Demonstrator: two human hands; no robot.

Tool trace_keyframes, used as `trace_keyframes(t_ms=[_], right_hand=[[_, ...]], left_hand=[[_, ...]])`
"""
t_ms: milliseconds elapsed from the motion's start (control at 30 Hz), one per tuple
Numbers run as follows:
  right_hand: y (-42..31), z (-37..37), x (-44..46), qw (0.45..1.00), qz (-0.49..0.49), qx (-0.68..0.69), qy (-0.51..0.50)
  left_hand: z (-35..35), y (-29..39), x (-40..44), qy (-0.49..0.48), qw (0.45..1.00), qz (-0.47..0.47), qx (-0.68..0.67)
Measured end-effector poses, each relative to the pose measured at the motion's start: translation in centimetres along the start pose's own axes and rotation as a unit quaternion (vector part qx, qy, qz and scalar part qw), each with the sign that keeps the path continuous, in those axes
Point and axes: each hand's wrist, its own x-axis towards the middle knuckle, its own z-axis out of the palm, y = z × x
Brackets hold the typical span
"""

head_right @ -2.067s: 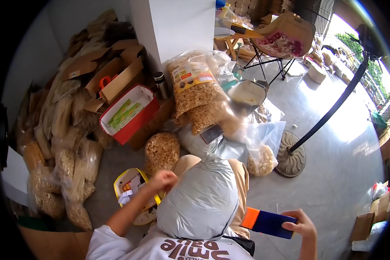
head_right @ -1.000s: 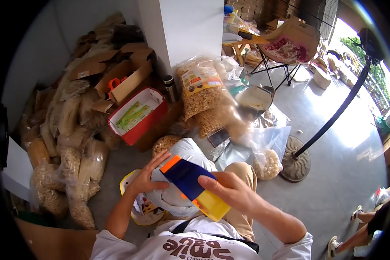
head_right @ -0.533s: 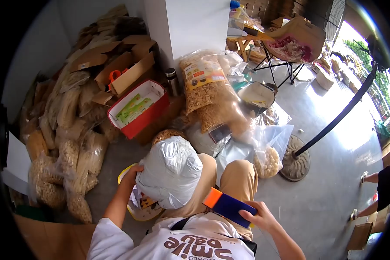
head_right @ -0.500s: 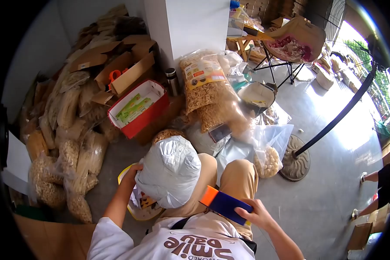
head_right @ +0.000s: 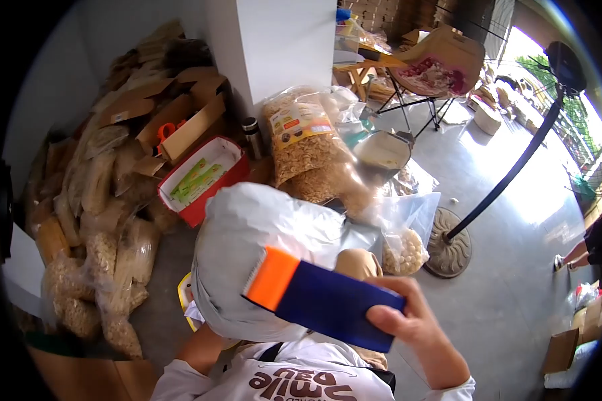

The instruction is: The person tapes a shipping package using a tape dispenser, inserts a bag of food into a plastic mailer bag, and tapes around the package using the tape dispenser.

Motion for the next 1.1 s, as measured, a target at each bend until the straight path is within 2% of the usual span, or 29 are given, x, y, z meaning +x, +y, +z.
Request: trace_keyframes(t_ms=[33,67,133,200,233,267,300,333,400,467,600,700,767,800,867,933,1000,1067,1100], right_hand=[[-1.3,-0.8,0.1,0.998,0.012,0.049,-0.035],[-2.3,-0.8,0.1,0.996,-0.027,0.078,-0.041],[-4.5,-1.1,0.9,0.995,-0.002,0.037,-0.096],[-3.8,-1.4,2.5,0.982,0.090,-0.088,-0.140],[-2.9,-1.3,3.2,0.971,0.114,-0.152,-0.147],[-1.9,-1.4,3.6,0.973,0.121,-0.142,-0.138],[-1.4,-1.6,3.6,0.980,0.129,-0.074,-0.132],[-1.4,-1.8,3.8,0.983,0.129,-0.010,-0.128],[-2.0,-2.4,3.6,0.979,0.153,0.015,-0.132],[-2.7,-2.5,2.9,0.972,0.147,-0.088,-0.159],[-2.8,-3.5,0.9,0.970,0.081,-0.155,-0.167],[-4.8,-5.4,-2.3,0.985,0.103,-0.135,-0.040],[-4.3,-8.5,-4.9,0.985,0.051,-0.160,0.049],[-4.6,-10.4,-5.2,0.984,0.053,-0.162,0.051],[-4.9,-13.4,-5.5,0.959,0.086,-0.243,-0.115],[-4.3,-13.1,-5.7,0.949,0.075,-0.295,-0.082],[-3.2,-13.1,-5.3,0.938,0.121,-0.299,-0.126],[-2.5,-12.8,-5.2,0.936,0.111,-0.309,-0.125],[-2.5,-12.4,-4.9,0.922,0.107,-0.349,-0.131]], left_hand=[[1.5,0.0,0.0,-0.001,1.000,-0.005,0.007],[2.4,0.5,0.0,0.003,0.999,-0.008,0.031],[2.6,1.9,0.3,0.009,0.994,0.011,0.107],[1.6,2.2,0.1,-0.046,0.975,0.109,0.190],[1.7,2.6,-0.3,-0.093,0.938,0.203,0.265],[2.3,2.2,-0.9,-0.125,0.858,0.255,0.428],[4.4,2.0,-2.3,-0.154,0.748,0.300,0.572],[6.5,1.2,-3.0,-0.156,0.750,0.301,0.568],[10.1,-0.4,-3.9,-0.085,0.614,0.395,0.678],[11.0,-1.2,-2.9,-0.068,0.616,0.403,0.674],[10.8,-1.3,-1.4,-0.067,0.621,0.403,0.669],[10.8,-1.3,-1.3,-0.068,0.634,0.408,0.654],[10.6,-1.2,-1.4,-0.068,0.647,0.405,0.643],[10.6,-1.0,-1.4,-0.072,0.653,0.395,0.642],[10.9,-0.9,-1.3,-0.084,0.660,0.389,0.638],[11.0,-1.2,-1.4,-0.079,0.649,0.394,0.646],[11.2,-1.2,-1.7,-0.083,0.654,0.382,0.648],[11.4,-1.3,-2.5,-0.085,0.658,0.367,0.652],[11.7,-1.4,-3.0,-0.059,0.580,0.412,0.700]])
